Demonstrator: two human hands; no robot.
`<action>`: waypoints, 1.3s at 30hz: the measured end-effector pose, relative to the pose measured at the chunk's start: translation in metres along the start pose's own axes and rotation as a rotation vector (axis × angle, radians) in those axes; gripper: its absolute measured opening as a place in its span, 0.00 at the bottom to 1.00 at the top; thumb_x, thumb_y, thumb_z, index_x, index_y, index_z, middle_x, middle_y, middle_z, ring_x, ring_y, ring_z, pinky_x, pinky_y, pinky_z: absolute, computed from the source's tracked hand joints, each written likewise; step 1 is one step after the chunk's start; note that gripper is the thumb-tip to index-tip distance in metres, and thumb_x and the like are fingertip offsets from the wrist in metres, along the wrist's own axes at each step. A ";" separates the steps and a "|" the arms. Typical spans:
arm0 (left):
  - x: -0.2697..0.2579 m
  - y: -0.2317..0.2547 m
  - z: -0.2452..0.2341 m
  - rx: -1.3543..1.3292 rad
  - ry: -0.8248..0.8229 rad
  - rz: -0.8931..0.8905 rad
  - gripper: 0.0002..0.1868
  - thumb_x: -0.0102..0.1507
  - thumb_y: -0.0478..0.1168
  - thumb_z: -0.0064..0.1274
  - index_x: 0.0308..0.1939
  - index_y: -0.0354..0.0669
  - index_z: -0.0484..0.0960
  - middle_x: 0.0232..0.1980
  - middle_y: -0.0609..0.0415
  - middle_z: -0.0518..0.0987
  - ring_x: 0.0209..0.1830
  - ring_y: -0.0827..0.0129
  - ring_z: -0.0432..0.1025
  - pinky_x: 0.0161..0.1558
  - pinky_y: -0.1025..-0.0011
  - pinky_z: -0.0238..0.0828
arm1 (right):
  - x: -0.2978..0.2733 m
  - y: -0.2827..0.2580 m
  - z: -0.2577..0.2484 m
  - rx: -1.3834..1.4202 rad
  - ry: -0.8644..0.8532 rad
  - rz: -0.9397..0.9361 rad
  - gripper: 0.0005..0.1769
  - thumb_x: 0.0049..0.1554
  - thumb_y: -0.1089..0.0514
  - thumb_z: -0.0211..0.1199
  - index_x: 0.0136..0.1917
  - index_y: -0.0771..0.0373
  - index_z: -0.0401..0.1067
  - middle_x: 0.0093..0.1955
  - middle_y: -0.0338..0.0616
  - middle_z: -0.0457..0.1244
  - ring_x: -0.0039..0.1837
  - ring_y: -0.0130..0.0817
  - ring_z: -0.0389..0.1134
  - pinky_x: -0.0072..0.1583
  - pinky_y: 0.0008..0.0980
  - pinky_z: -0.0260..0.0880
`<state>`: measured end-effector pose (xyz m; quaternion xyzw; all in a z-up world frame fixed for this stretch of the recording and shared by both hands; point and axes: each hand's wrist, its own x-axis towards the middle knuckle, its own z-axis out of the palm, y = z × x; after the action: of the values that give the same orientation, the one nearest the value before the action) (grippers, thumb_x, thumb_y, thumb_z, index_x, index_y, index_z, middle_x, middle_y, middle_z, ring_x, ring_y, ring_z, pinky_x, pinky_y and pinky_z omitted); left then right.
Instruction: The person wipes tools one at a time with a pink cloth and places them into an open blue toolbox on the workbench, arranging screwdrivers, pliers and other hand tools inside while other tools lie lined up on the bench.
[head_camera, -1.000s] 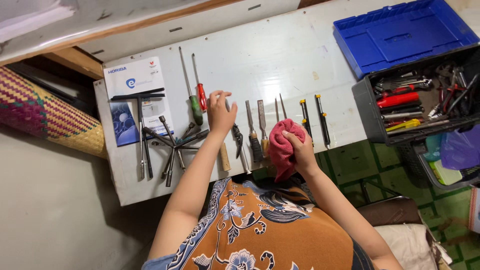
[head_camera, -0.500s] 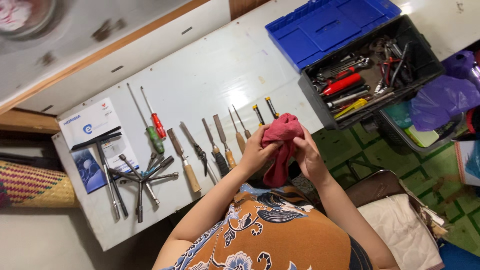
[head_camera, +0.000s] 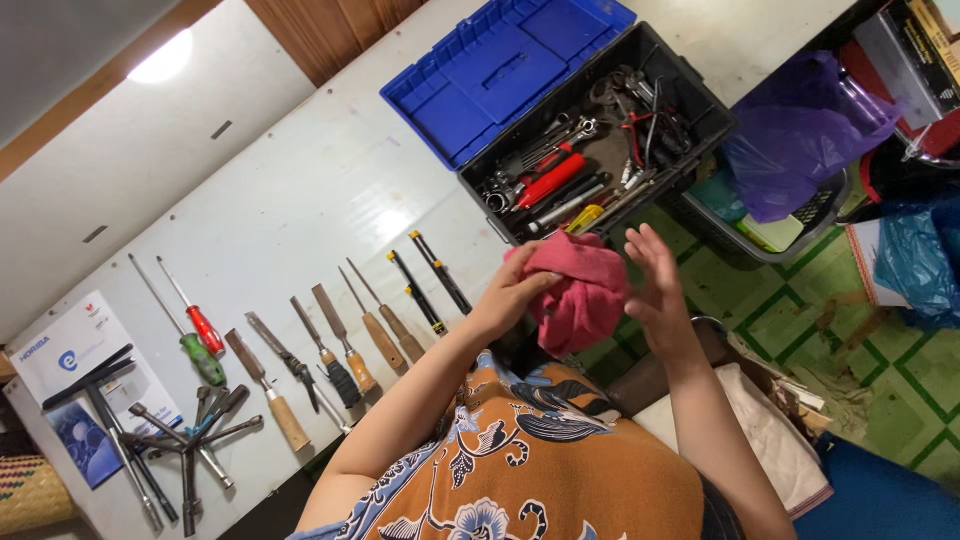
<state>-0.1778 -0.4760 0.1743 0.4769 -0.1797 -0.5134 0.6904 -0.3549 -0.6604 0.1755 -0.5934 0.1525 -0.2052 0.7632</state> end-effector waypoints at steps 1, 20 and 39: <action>0.008 0.003 0.017 -0.020 -0.067 -0.104 0.21 0.70 0.38 0.52 0.67 0.45 0.70 0.44 0.53 0.79 0.38 0.70 0.73 0.34 0.70 0.70 | 0.002 -0.006 -0.004 0.099 -0.071 -0.007 0.67 0.49 0.40 0.82 0.85 0.58 0.42 0.85 0.46 0.47 0.85 0.32 0.50 0.79 0.37 0.51; 0.214 -0.036 -0.019 1.565 -0.091 0.240 0.22 0.64 0.50 0.55 0.63 0.65 0.78 0.66 0.54 0.71 0.67 0.55 0.63 0.62 0.48 0.63 | 0.021 0.024 -0.126 0.622 0.497 0.154 0.15 0.65 0.55 0.51 0.62 0.61 0.69 0.59 0.43 0.66 0.62 0.38 0.67 0.68 0.38 0.66; 0.292 -0.117 -0.044 1.818 -0.291 0.010 0.18 0.64 0.59 0.54 0.57 0.70 0.83 0.81 0.45 0.53 0.82 0.50 0.42 0.71 0.27 0.37 | 0.067 0.016 -0.090 0.523 0.549 0.250 0.29 0.60 0.58 0.46 0.74 0.65 0.64 0.66 0.47 0.64 0.66 0.38 0.67 0.71 0.40 0.66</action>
<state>-0.0891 -0.7139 -0.0155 0.7659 -0.6014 -0.2264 0.0227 -0.3371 -0.7659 0.1388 -0.2791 0.3647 -0.2935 0.8384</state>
